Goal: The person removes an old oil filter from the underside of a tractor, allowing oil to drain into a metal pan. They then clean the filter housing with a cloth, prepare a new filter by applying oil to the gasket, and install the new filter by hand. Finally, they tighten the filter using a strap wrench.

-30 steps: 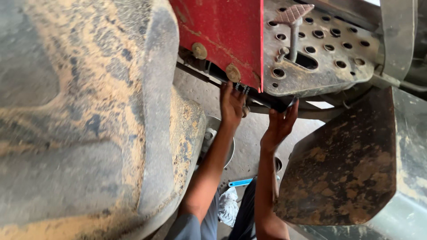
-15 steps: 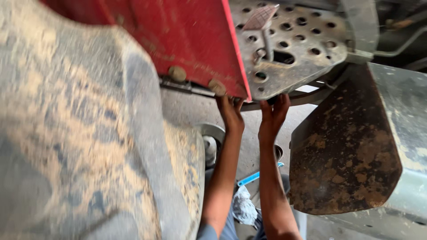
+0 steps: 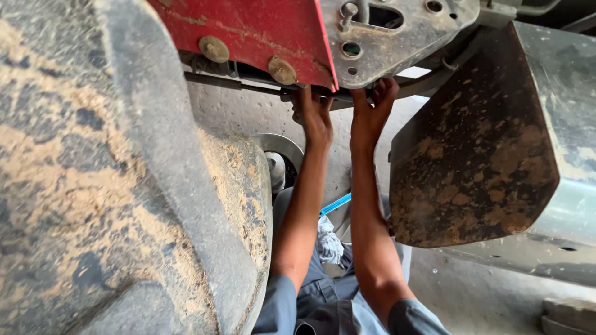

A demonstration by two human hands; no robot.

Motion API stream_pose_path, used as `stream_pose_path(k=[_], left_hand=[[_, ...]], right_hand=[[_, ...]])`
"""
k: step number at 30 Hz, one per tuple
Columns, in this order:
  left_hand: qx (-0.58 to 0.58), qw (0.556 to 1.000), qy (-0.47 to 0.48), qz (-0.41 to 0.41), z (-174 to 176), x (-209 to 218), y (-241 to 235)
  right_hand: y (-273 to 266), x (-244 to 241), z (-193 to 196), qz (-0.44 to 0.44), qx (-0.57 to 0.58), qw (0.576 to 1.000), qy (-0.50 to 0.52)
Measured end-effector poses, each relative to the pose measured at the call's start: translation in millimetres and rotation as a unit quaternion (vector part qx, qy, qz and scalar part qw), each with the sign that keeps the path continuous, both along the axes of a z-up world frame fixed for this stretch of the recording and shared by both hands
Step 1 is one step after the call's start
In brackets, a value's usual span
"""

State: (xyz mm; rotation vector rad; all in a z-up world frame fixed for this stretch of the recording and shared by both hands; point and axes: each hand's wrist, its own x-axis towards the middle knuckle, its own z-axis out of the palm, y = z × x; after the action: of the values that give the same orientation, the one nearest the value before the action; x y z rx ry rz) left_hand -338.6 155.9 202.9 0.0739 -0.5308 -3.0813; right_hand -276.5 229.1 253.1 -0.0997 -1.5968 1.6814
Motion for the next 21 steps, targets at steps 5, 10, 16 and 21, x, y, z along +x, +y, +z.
stream_pose_path(k=[5, 10, 16, 21], left_hand=[[0.009, 0.999, 0.043, 0.006, 2.4, -0.8, -1.5], [-0.092, 0.99, -0.105, 0.024, 31.0, 15.3, -5.5], [0.091, 0.987, 0.112, -0.074, 10.7, 16.2, -5.9], [-0.049, 0.997, -0.054, -0.024, 42.2, 26.9, -6.6]], right_hand=[[-4.6, 1.7, 8.0, 0.007, -0.016, 0.998, -0.057], [-18.4, 22.8, 20.5, 0.137, 0.017, 0.987, 0.085], [-1.2, -3.8, -1.0, 0.04, 0.011, 0.999, -0.015], [-12.7, 7.0, -3.4, 0.136, -0.005, 0.987, 0.085]])
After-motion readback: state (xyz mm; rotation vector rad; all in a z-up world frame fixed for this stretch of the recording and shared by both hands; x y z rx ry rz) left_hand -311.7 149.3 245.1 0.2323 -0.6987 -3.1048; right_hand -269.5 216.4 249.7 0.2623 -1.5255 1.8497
